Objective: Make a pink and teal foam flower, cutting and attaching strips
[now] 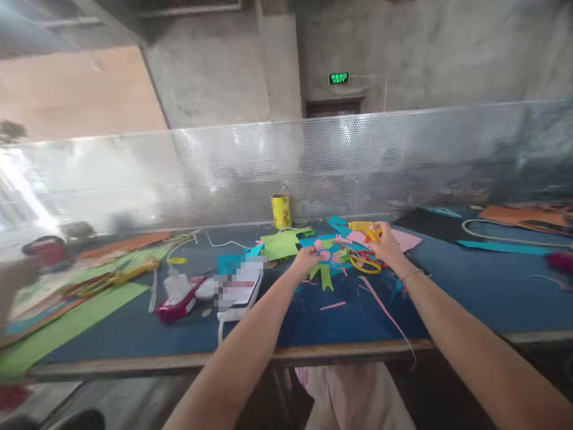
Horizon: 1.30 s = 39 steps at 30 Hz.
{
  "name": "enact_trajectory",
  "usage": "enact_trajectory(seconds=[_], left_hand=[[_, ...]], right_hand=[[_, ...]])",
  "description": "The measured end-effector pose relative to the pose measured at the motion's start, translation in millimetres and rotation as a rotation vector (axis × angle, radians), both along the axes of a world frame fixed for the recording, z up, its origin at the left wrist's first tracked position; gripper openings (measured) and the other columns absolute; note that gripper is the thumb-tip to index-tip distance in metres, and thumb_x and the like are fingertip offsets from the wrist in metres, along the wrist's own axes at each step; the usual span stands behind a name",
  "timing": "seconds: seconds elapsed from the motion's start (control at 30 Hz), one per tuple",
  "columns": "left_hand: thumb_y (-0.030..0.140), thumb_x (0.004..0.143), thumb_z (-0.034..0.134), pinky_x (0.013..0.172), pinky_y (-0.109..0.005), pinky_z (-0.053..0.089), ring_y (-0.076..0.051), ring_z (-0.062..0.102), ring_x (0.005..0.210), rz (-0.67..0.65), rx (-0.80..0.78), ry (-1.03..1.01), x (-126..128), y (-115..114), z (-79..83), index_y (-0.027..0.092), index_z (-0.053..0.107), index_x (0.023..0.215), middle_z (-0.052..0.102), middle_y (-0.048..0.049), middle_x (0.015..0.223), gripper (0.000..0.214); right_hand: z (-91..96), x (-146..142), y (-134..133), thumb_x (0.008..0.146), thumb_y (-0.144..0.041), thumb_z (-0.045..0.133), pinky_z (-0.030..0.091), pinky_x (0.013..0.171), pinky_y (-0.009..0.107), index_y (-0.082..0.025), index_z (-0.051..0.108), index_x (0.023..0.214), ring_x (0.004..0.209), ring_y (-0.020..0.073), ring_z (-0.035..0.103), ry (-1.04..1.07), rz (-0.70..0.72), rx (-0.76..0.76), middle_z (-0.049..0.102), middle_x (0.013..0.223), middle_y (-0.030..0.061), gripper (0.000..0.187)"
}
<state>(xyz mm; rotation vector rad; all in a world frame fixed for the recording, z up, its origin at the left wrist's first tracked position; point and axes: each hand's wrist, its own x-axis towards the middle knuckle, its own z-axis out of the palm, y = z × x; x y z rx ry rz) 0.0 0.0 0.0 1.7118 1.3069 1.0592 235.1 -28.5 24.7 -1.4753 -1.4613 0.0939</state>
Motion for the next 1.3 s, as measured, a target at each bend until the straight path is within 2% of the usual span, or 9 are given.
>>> enact_trajectory(seconds=[0.17, 0.37, 0.53, 0.67, 0.83, 0.9, 1.03, 1.13, 1.3], left_hand=[[0.023, 0.058, 0.062, 0.049, -0.020, 0.027, -0.006, 0.035, 0.048, 0.015, 0.017, -0.024, 0.3, -4.4, 2.1, 0.011, 0.057, 0.065, 0.039, 0.0057, 0.049, 0.015], [0.022, 0.060, 0.061, 0.054, -0.021, 0.035, -0.008, 0.044, 0.054, 0.054, -0.003, 0.003, -2.4, -2.7, 4.1, 0.011, 0.059, 0.078, 0.050, 0.0018, 0.059, 0.021], [0.021, 0.060, 0.061, 0.056, -0.021, 0.039, -0.009, 0.048, 0.056, 0.084, 0.032, 0.075, -3.9, -3.2, 7.1, 0.012, 0.059, 0.086, 0.052, 0.0019, 0.060, 0.027], [0.023, 0.062, 0.060, 0.056, -0.022, 0.040, -0.010, 0.050, 0.057, 0.093, 0.047, 0.120, -3.8, -4.8, 8.7, 0.012, 0.059, 0.086, 0.054, 0.0010, 0.060, 0.026], [0.023, 0.062, 0.060, 0.059, -0.023, 0.042, -0.012, 0.052, 0.062, 0.065, 0.079, 0.157, -3.8, -8.2, 10.9, 0.012, 0.060, 0.083, 0.057, -0.0006, 0.063, 0.024], [0.023, 0.062, 0.060, 0.060, -0.023, 0.042, -0.012, 0.053, 0.064, 0.066, 0.090, 0.173, -4.0, -9.6, 12.4, 0.012, 0.060, 0.082, 0.058, -0.0010, 0.065, 0.023], [0.023, 0.062, 0.059, 0.062, -0.024, 0.043, -0.014, 0.055, 0.067, 0.062, 0.115, 0.209, -4.2, -10.2, 14.2, 0.012, 0.061, 0.082, 0.060, -0.0025, 0.069, 0.024], [0.023, 0.062, 0.058, 0.063, -0.024, 0.043, -0.015, 0.056, 0.070, 0.056, 0.119, 0.214, -4.3, -9.1, 14.0, 0.012, 0.061, 0.083, 0.061, -0.0034, 0.072, 0.024], [0.025, 0.064, 0.058, 0.066, -0.024, 0.044, -0.016, 0.057, 0.077, 0.046, 0.122, 0.207, -5.5, -8.2, 13.6, 0.012, 0.061, 0.088, 0.064, -0.0054, 0.081, 0.027]], right_hand=[[1.0, -2.9, -4.5, 0.061, -0.021, 0.051, 0.043, 0.065, 0.034, -0.020, 0.041, 0.105, 0.074, 0.0231, 0.058, -0.056, 0.049, 0.035, 0.059, 0.085, 0.0070, 0.044], [1.7, -4.1, -6.1, 0.061, -0.023, 0.052, 0.043, 0.060, 0.032, -0.021, 0.041, 0.100, 0.068, 0.0215, 0.058, -0.067, 0.115, 0.005, 0.059, 0.082, 0.0057, 0.041], [4.5, -5.7, -10.6, 0.059, -0.021, 0.051, 0.041, 0.052, 0.030, -0.022, 0.037, 0.100, 0.052, 0.0177, 0.055, -0.010, 0.154, -0.046, 0.055, 0.066, -0.0006, 0.043], [3.7, -5.1, -10.9, 0.063, -0.019, 0.043, 0.038, 0.045, 0.028, -0.022, 0.036, 0.100, 0.039, 0.0153, 0.047, 0.076, 0.268, -0.122, 0.047, 0.051, -0.0065, 0.038], [-0.6, 0.6, 0.0, 0.065, -0.019, 0.037, 0.038, 0.048, 0.027, -0.021, 0.043, 0.086, 0.049, 0.0139, 0.047, -0.010, 0.329, -0.025, 0.049, 0.063, -0.0017, 0.022], [-2.1, 2.7, 4.4, 0.066, -0.019, 0.036, 0.040, 0.054, 0.028, -0.020, 0.046, 0.084, 0.059, 0.0157, 0.049, -0.036, 0.310, 0.042, 0.051, 0.071, 0.0017, 0.020], [-4.9, 4.8, 7.9, 0.072, -0.031, 0.042, 0.042, 0.068, 0.034, -0.020, 0.053, 0.087, 0.079, 0.0216, 0.049, -0.127, 0.177, 0.125, 0.053, 0.082, 0.0065, 0.022], [-6.5, 5.8, 8.8, 0.074, -0.037, 0.044, 0.041, 0.074, 0.038, -0.019, 0.057, 0.089, 0.080, 0.0224, 0.048, -0.190, 0.103, 0.152, 0.053, 0.081, 0.0073, 0.026], [-8.1, 9.4, 12.6, 0.076, -0.042, 0.045, 0.042, 0.075, 0.038, -0.019, 0.061, 0.086, 0.080, 0.0224, 0.048, -0.229, 0.065, 0.247, 0.053, 0.079, 0.0084, 0.030]])
